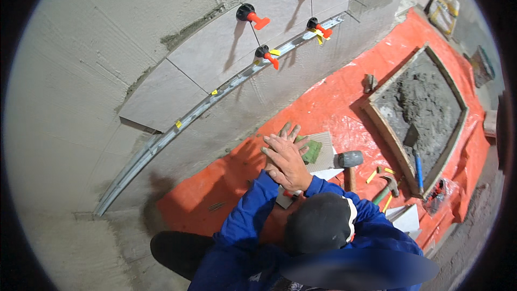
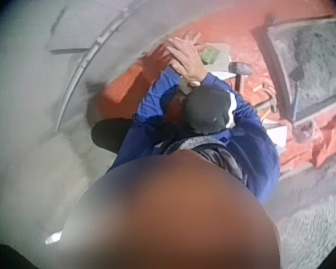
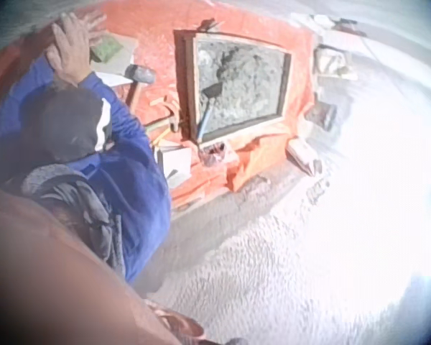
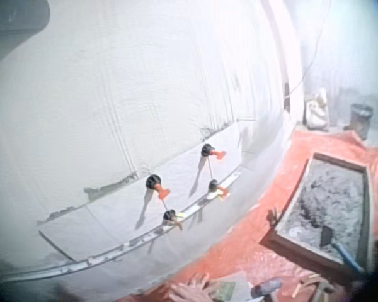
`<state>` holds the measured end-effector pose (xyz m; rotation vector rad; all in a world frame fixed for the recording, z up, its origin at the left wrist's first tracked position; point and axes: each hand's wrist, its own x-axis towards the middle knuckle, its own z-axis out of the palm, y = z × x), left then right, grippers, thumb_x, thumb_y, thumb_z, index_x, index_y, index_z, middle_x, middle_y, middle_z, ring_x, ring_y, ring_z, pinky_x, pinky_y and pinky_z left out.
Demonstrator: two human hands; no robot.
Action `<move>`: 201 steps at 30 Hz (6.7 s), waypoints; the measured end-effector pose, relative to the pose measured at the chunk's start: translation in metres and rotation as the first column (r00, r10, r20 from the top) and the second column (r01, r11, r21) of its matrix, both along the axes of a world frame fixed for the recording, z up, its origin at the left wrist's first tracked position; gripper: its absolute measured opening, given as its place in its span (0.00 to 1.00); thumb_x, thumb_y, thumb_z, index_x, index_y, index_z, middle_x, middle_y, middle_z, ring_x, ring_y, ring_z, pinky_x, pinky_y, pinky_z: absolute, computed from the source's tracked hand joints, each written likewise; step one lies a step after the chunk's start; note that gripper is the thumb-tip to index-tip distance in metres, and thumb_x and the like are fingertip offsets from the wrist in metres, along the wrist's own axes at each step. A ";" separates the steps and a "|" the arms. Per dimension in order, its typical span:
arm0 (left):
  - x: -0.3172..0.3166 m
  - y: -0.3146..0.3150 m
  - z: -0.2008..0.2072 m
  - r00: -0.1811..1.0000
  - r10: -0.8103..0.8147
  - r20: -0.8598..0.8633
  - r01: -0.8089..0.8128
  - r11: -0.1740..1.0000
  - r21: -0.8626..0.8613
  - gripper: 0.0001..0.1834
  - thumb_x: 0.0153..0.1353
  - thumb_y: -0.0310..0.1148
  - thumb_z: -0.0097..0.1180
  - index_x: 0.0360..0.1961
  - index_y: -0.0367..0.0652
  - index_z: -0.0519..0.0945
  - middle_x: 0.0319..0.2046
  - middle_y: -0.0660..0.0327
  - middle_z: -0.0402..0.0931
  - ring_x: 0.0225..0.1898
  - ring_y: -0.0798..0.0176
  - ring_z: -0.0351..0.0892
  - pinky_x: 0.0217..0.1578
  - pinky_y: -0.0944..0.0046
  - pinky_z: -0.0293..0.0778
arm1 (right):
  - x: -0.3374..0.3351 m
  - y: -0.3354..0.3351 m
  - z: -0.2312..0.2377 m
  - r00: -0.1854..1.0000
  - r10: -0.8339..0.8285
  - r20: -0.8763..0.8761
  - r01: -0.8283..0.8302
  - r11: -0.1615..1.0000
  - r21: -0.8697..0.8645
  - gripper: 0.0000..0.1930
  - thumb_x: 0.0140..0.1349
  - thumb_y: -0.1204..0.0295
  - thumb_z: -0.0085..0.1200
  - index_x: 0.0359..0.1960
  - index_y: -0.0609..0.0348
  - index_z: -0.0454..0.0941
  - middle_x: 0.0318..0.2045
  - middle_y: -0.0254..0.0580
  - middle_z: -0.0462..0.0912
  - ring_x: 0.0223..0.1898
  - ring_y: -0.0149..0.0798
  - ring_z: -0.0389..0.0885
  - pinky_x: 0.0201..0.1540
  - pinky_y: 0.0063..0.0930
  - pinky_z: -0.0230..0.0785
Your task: The person installs wall tiles by placing them on adhesive, using tile leveling clips and spacers to align them, and wiping excess adhesive from the surface with a sponge. The person adjusts the clips and checks alignment repeatedly.
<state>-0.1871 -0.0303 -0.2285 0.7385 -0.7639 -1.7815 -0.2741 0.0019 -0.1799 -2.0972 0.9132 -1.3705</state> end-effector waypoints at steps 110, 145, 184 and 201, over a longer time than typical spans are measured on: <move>0.259 -0.037 0.250 -0.213 0.569 0.794 0.072 0.820 -0.568 0.22 0.65 0.41 0.56 0.26 0.28 0.75 0.19 0.41 0.70 0.22 0.42 0.65 0.28 0.51 0.65 | -0.260 -0.274 0.154 0.673 -0.739 0.028 0.738 0.673 0.050 0.24 0.56 0.65 0.55 0.54 0.65 0.77 0.42 0.54 0.85 0.44 0.46 0.85 0.50 0.33 0.74; 0.287 -0.055 0.225 0.132 0.683 0.719 0.167 0.699 -0.695 0.21 0.63 0.31 0.58 0.16 0.32 0.68 0.10 0.51 0.63 0.13 0.57 0.58 0.18 0.56 0.56 | -0.251 -0.339 0.165 0.245 -0.937 -0.247 0.945 0.288 -0.157 0.13 0.48 0.66 0.59 0.35 0.57 0.85 0.31 0.52 0.86 0.37 0.52 0.85 0.40 0.40 0.74; 0.234 0.046 0.197 -0.281 0.383 0.880 0.002 0.917 -0.399 0.21 0.59 0.29 0.57 0.10 0.39 0.66 0.12 0.72 0.62 0.17 0.76 0.59 0.18 0.64 0.54 | -0.086 -0.042 -0.024 0.613 -0.524 0.592 0.137 0.808 0.574 0.14 0.56 0.84 0.43 0.41 0.68 0.80 0.31 0.36 0.81 0.35 0.29 0.78 0.41 0.25 0.73; 0.104 0.026 0.093 -0.065 0.219 0.974 0.668 0.735 -0.120 0.08 0.45 0.23 0.54 0.13 0.36 0.71 0.45 0.51 0.81 0.35 0.49 0.80 0.34 0.55 0.75 | -0.013 0.048 -0.075 0.843 -0.274 0.462 -0.146 0.712 0.687 0.10 0.55 0.80 0.49 0.37 0.65 0.80 0.30 0.52 0.82 0.32 0.45 0.81 0.37 0.34 0.72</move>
